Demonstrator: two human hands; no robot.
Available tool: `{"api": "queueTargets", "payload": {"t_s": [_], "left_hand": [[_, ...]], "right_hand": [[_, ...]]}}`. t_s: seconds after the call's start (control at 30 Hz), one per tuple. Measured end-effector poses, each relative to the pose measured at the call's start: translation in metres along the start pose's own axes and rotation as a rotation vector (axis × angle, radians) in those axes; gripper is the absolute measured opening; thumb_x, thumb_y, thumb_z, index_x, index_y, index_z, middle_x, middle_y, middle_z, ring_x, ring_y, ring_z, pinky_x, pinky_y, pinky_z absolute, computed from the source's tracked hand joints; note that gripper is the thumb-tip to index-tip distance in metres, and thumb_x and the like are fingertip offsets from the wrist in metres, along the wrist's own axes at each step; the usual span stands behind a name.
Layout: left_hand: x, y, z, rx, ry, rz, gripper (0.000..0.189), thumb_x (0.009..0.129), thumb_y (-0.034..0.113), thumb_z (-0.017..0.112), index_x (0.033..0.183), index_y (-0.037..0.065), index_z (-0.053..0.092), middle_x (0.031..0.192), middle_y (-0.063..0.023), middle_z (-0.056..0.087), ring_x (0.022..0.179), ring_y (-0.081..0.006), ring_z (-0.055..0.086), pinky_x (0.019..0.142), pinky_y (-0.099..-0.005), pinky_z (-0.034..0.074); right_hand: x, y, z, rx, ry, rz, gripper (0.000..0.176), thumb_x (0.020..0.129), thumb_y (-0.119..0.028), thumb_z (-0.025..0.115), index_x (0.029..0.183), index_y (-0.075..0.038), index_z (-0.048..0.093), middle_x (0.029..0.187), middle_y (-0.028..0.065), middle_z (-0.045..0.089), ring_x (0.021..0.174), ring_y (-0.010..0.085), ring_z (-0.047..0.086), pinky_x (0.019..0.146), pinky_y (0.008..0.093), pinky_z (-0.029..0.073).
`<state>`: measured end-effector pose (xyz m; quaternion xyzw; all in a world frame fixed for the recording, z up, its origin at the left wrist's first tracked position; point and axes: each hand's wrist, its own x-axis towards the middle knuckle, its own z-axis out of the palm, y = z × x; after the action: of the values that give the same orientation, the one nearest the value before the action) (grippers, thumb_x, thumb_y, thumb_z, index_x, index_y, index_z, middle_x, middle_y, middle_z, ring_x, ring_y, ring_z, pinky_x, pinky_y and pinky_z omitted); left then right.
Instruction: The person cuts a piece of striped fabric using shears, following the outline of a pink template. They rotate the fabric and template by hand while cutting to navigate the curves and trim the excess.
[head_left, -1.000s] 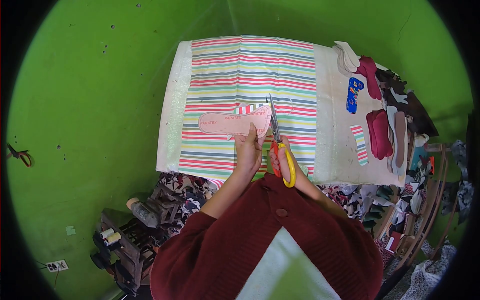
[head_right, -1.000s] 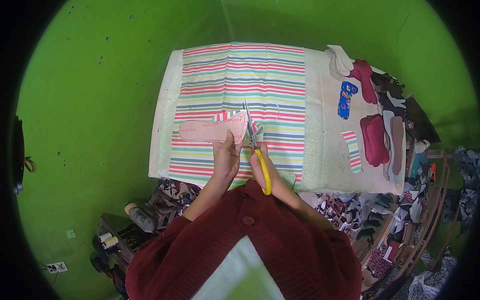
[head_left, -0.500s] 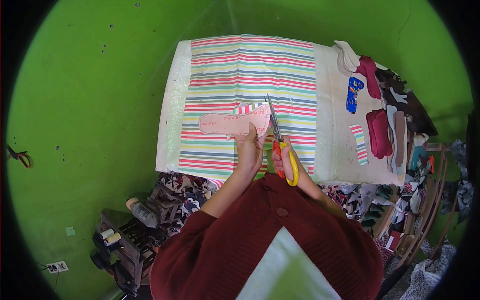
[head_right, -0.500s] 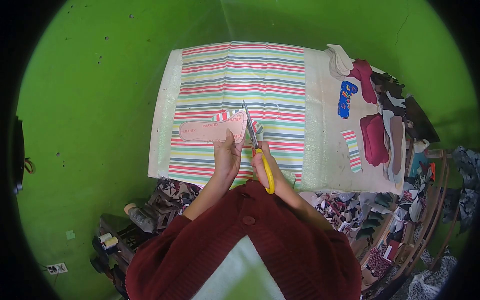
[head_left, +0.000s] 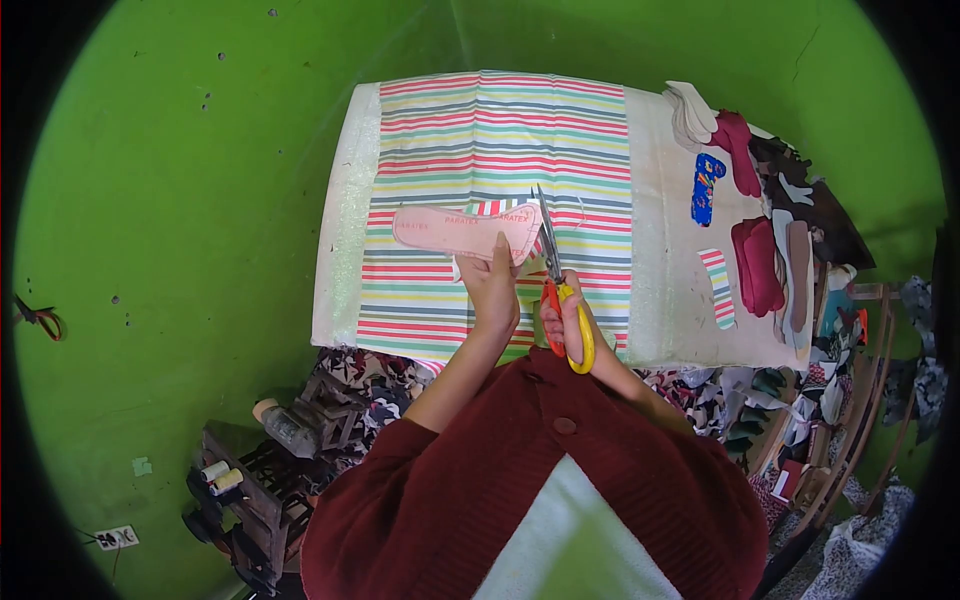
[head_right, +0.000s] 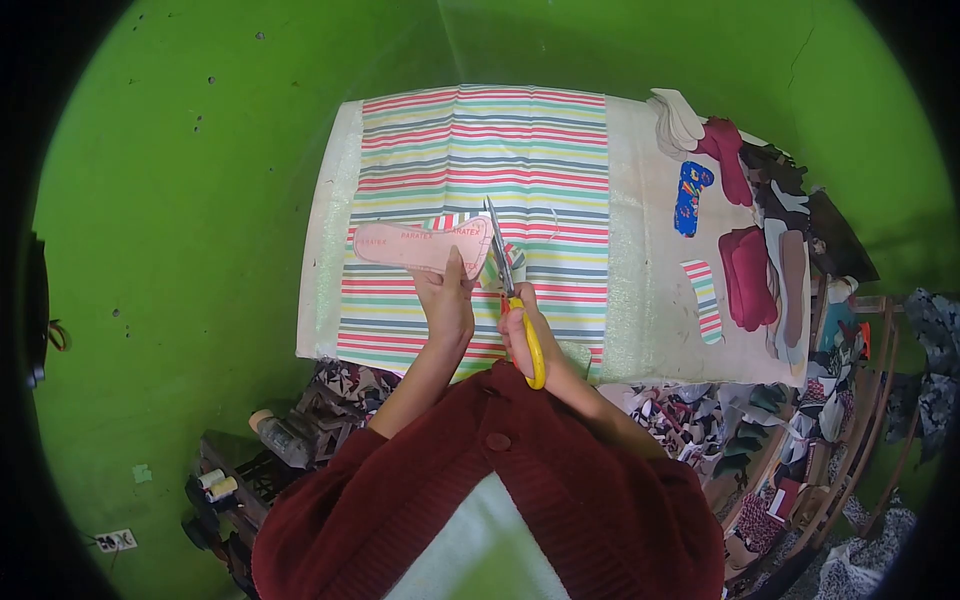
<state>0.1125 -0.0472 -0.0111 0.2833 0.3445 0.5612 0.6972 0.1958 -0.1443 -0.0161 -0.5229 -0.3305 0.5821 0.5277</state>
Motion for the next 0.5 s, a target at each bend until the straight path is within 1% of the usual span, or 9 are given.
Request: {"api": "queueTargets", "payload": {"t_s": [0.13,0.2,0.23,0.27,0.33,0.37,0.4,0.47,0.5], "left_hand": [[0.013,0.002,0.015,-0.014,-0.019,0.130,0.061,0.083,-0.002,0.048,0.132,0.010,0.013,0.120,-0.0099,0.041,0.099,-0.0130,0.049,0.080,-0.0273,0.047],[0.020,0.005,0.023,-0.033,0.051,0.286,0.075,0.083,-0.002,0.048,0.135,0.014,-0.002,0.124,-0.0121,0.038,0.100,-0.0128,0.048,0.080,-0.0277,0.046],[0.025,0.006,0.026,-0.064,0.022,0.404,0.072,0.082,-0.003,0.048,0.136,0.011,0.002,0.128,-0.0142,0.035,0.103,-0.0134,0.046,0.080,-0.0275,0.046],[0.027,0.008,0.024,-0.068,0.017,0.411,0.072,0.082,-0.003,0.048,0.136,0.011,0.002,0.128,-0.0142,0.035,0.103,-0.0134,0.046,0.080,-0.0275,0.046],[0.031,0.018,0.019,0.054,-0.124,0.269,0.060,0.082,-0.004,0.049,0.133,0.003,0.019,0.128,-0.0144,0.035,0.105,-0.0138,0.045,0.081,-0.0264,0.045],[0.031,0.017,0.024,-0.030,-0.068,0.331,0.055,0.080,-0.005,0.051,0.129,-0.002,0.028,0.130,-0.0147,0.033,0.107,-0.0141,0.044,0.082,-0.0252,0.044],[0.031,0.016,0.025,-0.032,-0.071,0.337,0.055,0.080,-0.005,0.051,0.129,-0.002,0.028,0.130,-0.0147,0.033,0.107,-0.0141,0.044,0.082,-0.0252,0.044],[0.032,0.013,0.024,0.180,-0.052,0.419,0.061,0.077,-0.006,0.055,0.130,-0.001,0.026,0.133,-0.0140,0.030,0.106,-0.0134,0.045,0.083,-0.0247,0.043],[0.030,0.014,0.025,0.119,-0.040,0.364,0.061,0.075,-0.007,0.057,0.129,-0.001,0.028,0.133,-0.0138,0.030,0.104,-0.0136,0.047,0.082,-0.0245,0.043]], "right_hand": [[0.008,-0.012,0.018,0.134,0.007,-0.067,0.069,0.076,-0.067,0.032,0.111,-0.008,0.026,0.067,-0.0013,0.035,0.053,0.0035,0.032,0.045,0.0159,0.029],[0.014,-0.018,0.025,0.165,0.034,-0.085,0.068,0.072,-0.072,0.031,0.109,-0.015,0.029,0.067,-0.0035,0.032,0.051,0.0015,0.025,0.042,0.0126,0.023],[0.017,-0.019,0.026,0.184,0.038,-0.080,0.069,0.071,-0.072,0.031,0.109,-0.015,0.029,0.067,-0.0033,0.032,0.051,0.0017,0.026,0.042,0.0127,0.024],[0.019,-0.021,0.027,0.181,0.036,-0.088,0.069,0.071,-0.072,0.031,0.109,-0.015,0.029,0.067,-0.0033,0.032,0.051,0.0017,0.026,0.042,0.0127,0.024],[0.022,-0.025,0.029,0.197,0.013,-0.087,0.070,0.070,-0.073,0.031,0.110,-0.015,0.029,0.067,-0.0033,0.032,0.051,0.0018,0.026,0.043,0.0127,0.024],[0.021,-0.028,0.030,0.215,0.005,-0.084,0.071,0.069,-0.073,0.032,0.110,-0.015,0.029,0.067,-0.0036,0.032,0.051,0.0017,0.027,0.043,0.0126,0.024],[0.021,-0.029,0.032,0.214,0.002,-0.090,0.071,0.069,-0.073,0.032,0.110,-0.015,0.029,0.067,-0.0036,0.032,0.051,0.0017,0.027,0.043,0.0126,0.024],[0.020,-0.030,0.034,0.192,0.002,-0.122,0.071,0.069,-0.073,0.034,0.112,-0.016,0.029,0.068,-0.0038,0.031,0.052,0.0017,0.027,0.044,0.0125,0.023],[0.020,-0.027,0.032,0.233,-0.035,-0.114,0.072,0.074,-0.068,0.035,0.117,-0.011,0.023,0.068,-0.0025,0.034,0.055,0.0029,0.030,0.047,0.0140,0.028]]}}
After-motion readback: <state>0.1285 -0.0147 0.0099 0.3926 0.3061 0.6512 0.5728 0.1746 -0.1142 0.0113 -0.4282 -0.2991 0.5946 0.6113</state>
